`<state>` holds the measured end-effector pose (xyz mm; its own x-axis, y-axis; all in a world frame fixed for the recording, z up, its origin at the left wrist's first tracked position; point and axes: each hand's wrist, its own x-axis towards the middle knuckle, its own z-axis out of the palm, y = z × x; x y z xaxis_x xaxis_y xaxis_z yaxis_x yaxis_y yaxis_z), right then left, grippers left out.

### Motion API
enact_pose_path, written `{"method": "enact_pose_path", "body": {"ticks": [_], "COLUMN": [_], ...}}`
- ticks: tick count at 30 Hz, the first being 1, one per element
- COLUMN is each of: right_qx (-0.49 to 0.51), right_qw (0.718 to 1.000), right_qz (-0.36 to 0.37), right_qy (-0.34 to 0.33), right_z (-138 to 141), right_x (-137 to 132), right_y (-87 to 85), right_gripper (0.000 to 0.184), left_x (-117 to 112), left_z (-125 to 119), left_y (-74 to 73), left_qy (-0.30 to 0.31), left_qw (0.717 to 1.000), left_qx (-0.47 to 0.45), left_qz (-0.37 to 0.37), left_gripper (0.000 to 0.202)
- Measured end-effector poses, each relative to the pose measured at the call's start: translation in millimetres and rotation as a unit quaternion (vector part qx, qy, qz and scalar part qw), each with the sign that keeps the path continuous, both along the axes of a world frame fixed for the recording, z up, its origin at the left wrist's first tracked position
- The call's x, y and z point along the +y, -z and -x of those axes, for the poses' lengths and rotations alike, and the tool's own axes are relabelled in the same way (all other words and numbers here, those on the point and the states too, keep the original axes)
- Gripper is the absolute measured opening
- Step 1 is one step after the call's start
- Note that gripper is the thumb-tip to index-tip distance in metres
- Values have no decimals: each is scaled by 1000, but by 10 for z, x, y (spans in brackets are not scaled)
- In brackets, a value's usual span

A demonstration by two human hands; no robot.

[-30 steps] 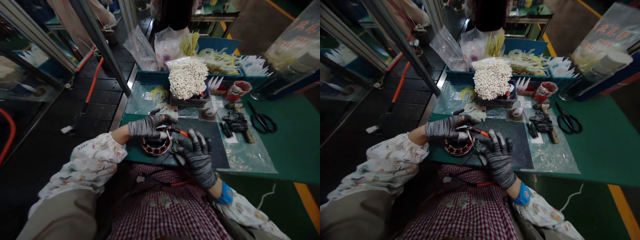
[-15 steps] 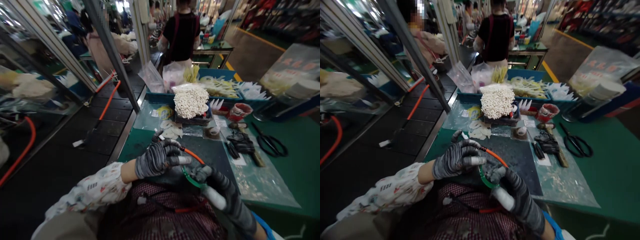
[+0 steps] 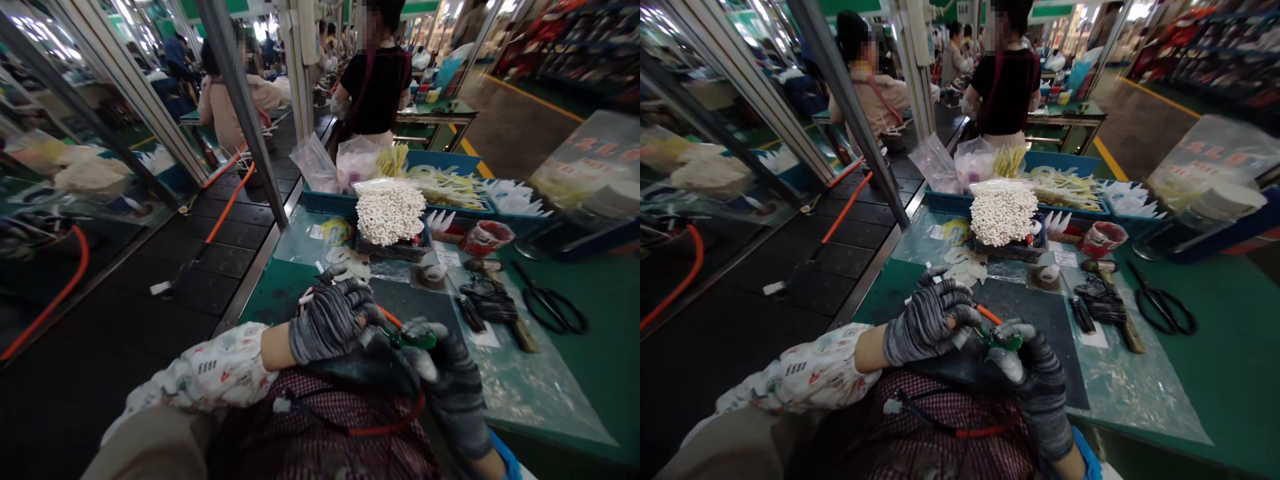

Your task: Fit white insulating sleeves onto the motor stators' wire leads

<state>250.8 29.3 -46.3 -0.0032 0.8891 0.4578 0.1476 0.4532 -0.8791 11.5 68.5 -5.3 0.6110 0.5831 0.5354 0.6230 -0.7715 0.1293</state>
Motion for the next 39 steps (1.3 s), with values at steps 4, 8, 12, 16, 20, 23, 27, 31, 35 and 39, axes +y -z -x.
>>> {"method": "enact_pose_path", "body": {"ticks": [4, 8, 12, 16, 20, 23, 27, 31, 35, 39], "right_qx": [-7, -13, 52, 95, 119, 177, 214, 186, 159, 153], "right_qw": [999, 996, 992, 985, 982, 979, 975, 979, 983, 979], "right_qz": [-34, -54, -81, -83, -48, -33, -66, -80, -58, -63], "right_qy": [42, 74, 79, 113, 141, 94, 4, -37, -78, -123], "right_z": [120, 251, 395, 599, 771, 845, 876, 840, 808, 780], "right_x": [12, 27, 104, 173, 196, 200, 178, 131, 121, 167], "right_y": [1, 39, 39, 30, -10, -42, -37, -2, 7, -23], "right_gripper": [14, 14, 17, 11, 8, 15, 11, 22, 22, 29], "left_x": [-88, -173, -229, -239, -220, -191, -158, -156, -168, -170], "left_z": [-11, -6, -17, -37, 68, 244, 381, 352, 321, 347], "left_y": [-90, -125, -28, 89, 46, -135, -405, -473, -406, -411], "left_qy": [-16, -46, -56, -66, -43, -27, -50, -39, -34, -29], "left_qw": [999, 996, 994, 990, 991, 987, 978, 992, 992, 989], "left_qx": [-45, -74, -86, -93, -110, -160, -199, -116, -119, -142], "left_qz": [-14, -18, -39, -77, -57, 4, 40, 7, -11, 0], "left_gripper": [26, 11, 15, 15, 24, 23, 21, 19, 15, 6]}}
